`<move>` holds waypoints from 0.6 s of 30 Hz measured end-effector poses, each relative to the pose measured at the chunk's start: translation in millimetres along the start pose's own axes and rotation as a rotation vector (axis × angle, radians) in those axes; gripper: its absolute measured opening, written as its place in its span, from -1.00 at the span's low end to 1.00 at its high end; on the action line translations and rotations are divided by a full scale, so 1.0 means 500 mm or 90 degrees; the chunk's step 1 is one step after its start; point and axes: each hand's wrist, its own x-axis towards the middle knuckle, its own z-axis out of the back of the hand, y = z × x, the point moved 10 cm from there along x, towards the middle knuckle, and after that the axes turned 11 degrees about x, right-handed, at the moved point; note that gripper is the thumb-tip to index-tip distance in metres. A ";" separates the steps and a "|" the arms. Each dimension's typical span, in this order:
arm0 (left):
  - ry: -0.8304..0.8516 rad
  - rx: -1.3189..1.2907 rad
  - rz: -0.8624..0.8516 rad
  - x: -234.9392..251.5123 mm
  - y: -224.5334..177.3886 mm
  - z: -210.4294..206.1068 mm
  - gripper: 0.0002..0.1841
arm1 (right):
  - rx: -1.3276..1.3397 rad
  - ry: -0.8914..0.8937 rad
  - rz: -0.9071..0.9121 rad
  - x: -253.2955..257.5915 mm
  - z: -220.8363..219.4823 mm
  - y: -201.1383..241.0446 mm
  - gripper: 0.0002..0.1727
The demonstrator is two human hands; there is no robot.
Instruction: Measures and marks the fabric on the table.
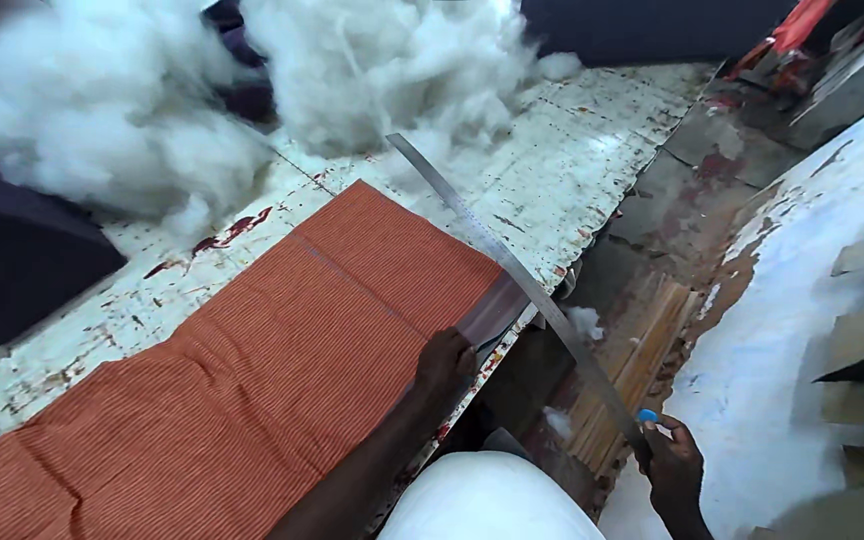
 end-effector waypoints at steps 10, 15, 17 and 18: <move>-0.027 0.118 -0.086 -0.043 -0.053 -0.023 -0.70 | -0.036 0.039 -0.030 -0.004 0.017 -0.037 -0.70; -0.181 0.032 0.004 -0.037 0.017 0.057 -0.50 | -0.040 0.111 -0.023 -0.007 0.001 -0.057 -0.75; -0.244 0.003 0.063 -0.031 0.064 0.101 -0.51 | -0.042 0.129 -0.014 -0.007 -0.014 -0.059 -0.77; -0.274 0.005 0.074 -0.026 0.085 0.118 -0.53 | -0.043 0.134 -0.012 -0.006 -0.021 -0.062 -0.78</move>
